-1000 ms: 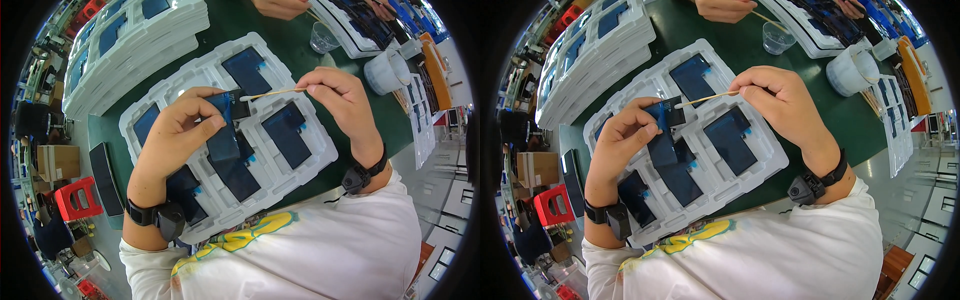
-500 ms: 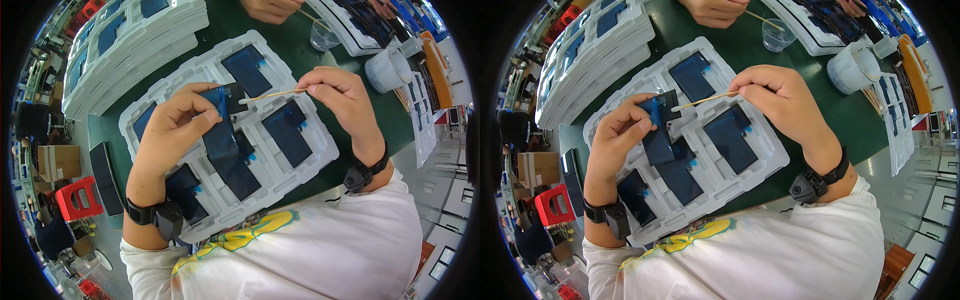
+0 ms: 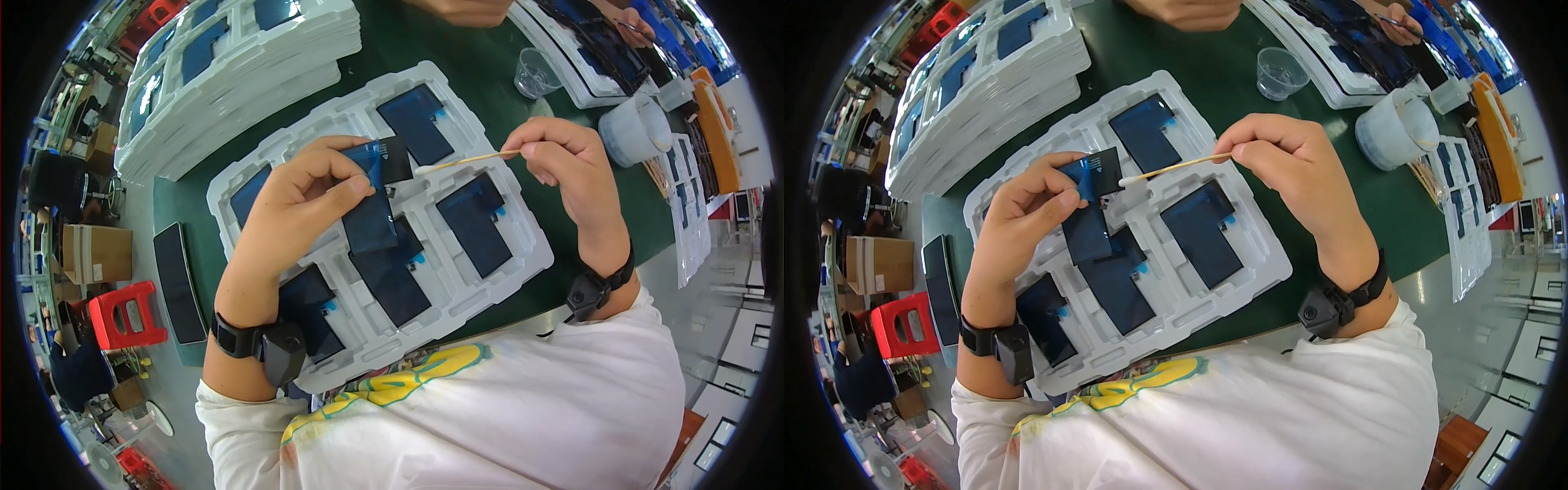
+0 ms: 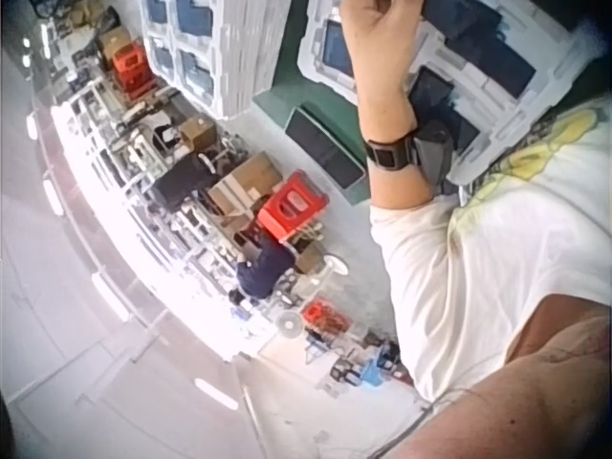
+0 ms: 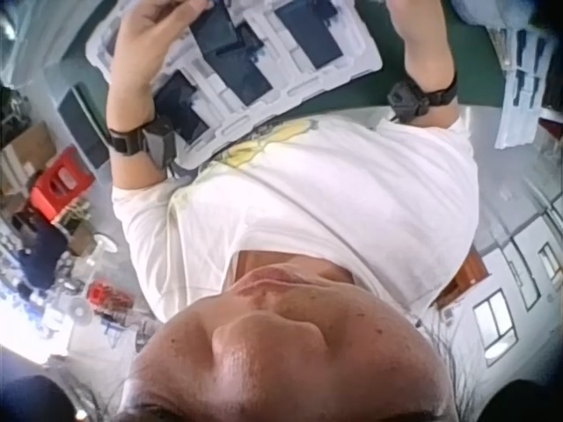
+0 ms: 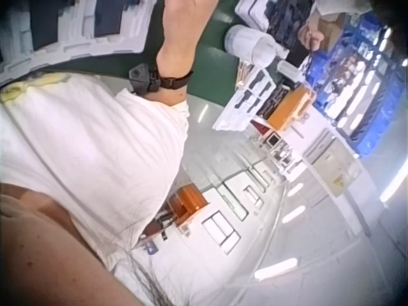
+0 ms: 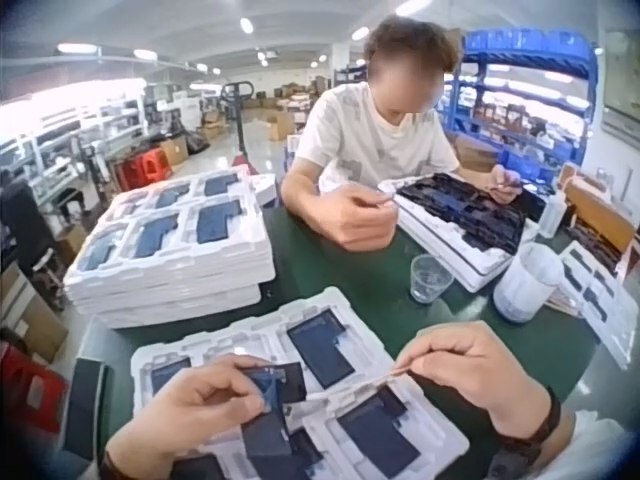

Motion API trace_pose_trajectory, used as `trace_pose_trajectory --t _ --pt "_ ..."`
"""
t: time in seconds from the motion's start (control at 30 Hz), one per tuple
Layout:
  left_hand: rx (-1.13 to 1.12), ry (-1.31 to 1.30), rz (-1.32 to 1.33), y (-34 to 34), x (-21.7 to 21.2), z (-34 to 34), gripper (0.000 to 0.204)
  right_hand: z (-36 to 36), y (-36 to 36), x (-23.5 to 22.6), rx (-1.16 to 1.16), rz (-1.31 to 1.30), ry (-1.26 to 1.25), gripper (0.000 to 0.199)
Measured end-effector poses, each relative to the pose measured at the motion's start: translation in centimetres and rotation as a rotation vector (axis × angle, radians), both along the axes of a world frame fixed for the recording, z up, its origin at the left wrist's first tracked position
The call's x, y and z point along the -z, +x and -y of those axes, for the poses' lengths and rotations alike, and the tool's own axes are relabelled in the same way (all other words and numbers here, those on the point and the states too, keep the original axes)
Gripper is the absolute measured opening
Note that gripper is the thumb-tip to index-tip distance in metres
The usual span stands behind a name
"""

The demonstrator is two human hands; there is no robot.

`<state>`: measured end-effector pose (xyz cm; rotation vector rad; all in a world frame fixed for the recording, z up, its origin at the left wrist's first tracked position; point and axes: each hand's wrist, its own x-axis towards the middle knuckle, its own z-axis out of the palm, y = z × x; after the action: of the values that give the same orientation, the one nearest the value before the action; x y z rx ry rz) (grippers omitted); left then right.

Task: Cleaning the surfaces of electronic components in a tray using a cotton swab and then moving the trays.

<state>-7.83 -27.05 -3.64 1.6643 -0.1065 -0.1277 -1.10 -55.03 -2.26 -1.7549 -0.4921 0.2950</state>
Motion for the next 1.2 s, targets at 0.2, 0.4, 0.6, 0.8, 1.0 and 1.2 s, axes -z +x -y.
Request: trace_pose_trajectory --t 0.2,0.4,0.6,0.8,1.0,1.2 --pt "0.017 0.069 -0.031 -0.02 -0.29 0.05 0.011 -0.57 -0.14 0.80 0.070 0.014 0.037 0.017" --pt "0.042 0.060 -0.020 0.05 -0.11 0.00 0.012 -0.73 -0.08 0.94 0.078 0.059 0.032 0.017" --pt "0.054 0.070 0.006 0.13 0.07 -0.14 0.011 -0.74 -0.12 1.02 0.051 0.062 0.026 0.016" --pt "0.066 0.016 0.009 0.06 0.10 -0.03 0.011 -0.69 -0.30 0.74 0.042 0.077 0.009 0.016" --pt "0.058 0.035 0.007 0.18 0.26 -0.01 0.011 -0.61 -0.29 0.78 0.033 0.110 0.009 0.016" --pt "0.020 0.002 0.063 0.14 0.41 0.02 0.010 -0.63 -0.23 0.71 0.029 0.111 0.009 0.016"
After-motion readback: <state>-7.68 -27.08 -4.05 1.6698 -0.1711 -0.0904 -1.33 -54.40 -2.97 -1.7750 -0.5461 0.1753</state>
